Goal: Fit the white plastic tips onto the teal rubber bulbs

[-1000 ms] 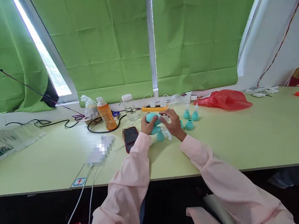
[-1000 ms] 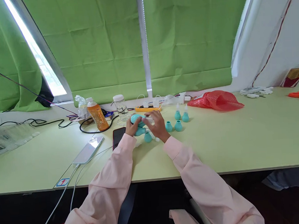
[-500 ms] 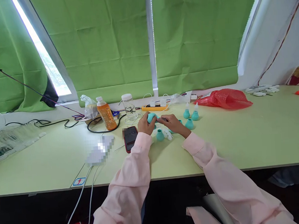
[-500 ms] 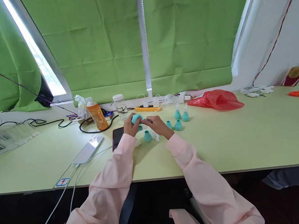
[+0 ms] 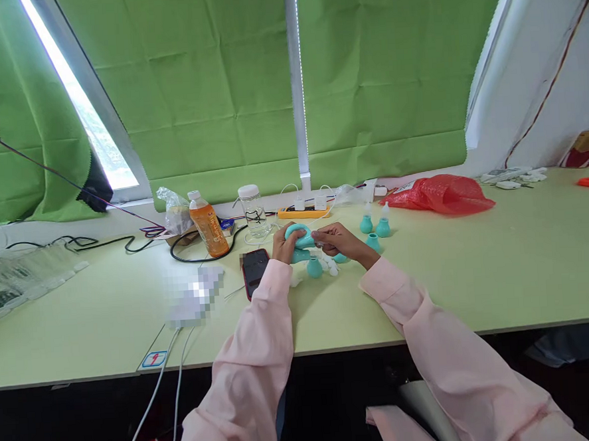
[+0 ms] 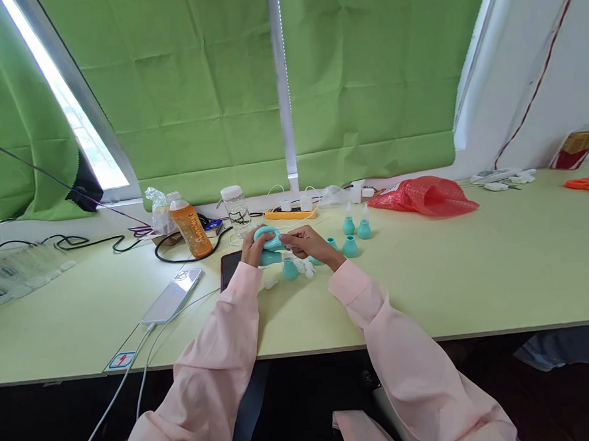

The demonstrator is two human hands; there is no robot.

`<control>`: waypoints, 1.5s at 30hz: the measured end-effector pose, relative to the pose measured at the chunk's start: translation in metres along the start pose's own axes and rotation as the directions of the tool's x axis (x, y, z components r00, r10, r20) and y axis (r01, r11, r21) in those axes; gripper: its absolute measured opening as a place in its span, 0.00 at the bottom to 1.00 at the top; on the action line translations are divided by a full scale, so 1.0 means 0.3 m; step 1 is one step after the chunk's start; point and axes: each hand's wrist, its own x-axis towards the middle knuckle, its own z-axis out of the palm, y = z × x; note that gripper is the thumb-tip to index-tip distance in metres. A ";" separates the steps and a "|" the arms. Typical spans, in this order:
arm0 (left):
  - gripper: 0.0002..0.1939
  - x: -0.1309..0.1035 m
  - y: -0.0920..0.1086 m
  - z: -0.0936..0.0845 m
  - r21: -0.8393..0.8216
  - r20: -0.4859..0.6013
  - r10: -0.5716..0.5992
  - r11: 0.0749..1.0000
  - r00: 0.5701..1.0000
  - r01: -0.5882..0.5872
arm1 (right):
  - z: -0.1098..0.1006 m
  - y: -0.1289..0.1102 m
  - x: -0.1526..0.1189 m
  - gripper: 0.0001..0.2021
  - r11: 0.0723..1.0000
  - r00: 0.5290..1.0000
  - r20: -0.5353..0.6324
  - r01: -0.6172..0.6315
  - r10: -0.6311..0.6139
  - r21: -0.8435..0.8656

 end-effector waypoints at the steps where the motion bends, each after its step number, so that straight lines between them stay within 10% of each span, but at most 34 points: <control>1: 0.09 -0.002 0.007 -0.003 -0.008 0.015 0.000 1.000 1.000 0.000 | 0.000 -0.005 -0.001 0.20 1.000 1.000 0.016 -0.020 0.020 0.017; 11: 0.05 -0.008 0.043 -0.017 0.006 0.179 0.005 1.000 0.984 -0.006 | -0.028 -0.041 -0.019 0.20 0.966 0.959 0.135 -0.257 0.250 0.041; 19: 0.09 -0.014 0.050 -0.009 0.001 -0.050 0.012 1.000 0.999 -0.012 | 0.020 -0.061 -0.032 0.16 0.998 0.970 -0.235 -0.068 0.063 -0.016; 23: 0.13 -0.013 0.026 0.020 -0.049 -0.088 -0.020 0.999 0.996 0.016 | 0.054 -0.059 -0.034 0.15 0.975 0.841 -0.498 0.142 -0.209 -0.170; 28: 0.13 0.014 -0.020 0.018 -0.111 -0.165 -0.089 0.991 0.982 0.071 | -0.035 -0.038 -0.018 0.12 0.948 0.688 -0.692 0.317 -0.218 0.017; 34: 0.08 0.037 -0.022 -0.026 -0.063 -0.061 -0.129 0.990 0.990 0.125 | -0.114 -0.008 -0.026 0.14 0.961 0.754 -0.632 0.271 -0.181 0.047; 45: 0.16 -0.051 0.076 0.023 0.434 0.330 0.051 0.879 0.942 -0.200 | 0.052 -0.023 -0.046 0.10 0.952 0.888 -0.348 0.260 -0.301 -0.162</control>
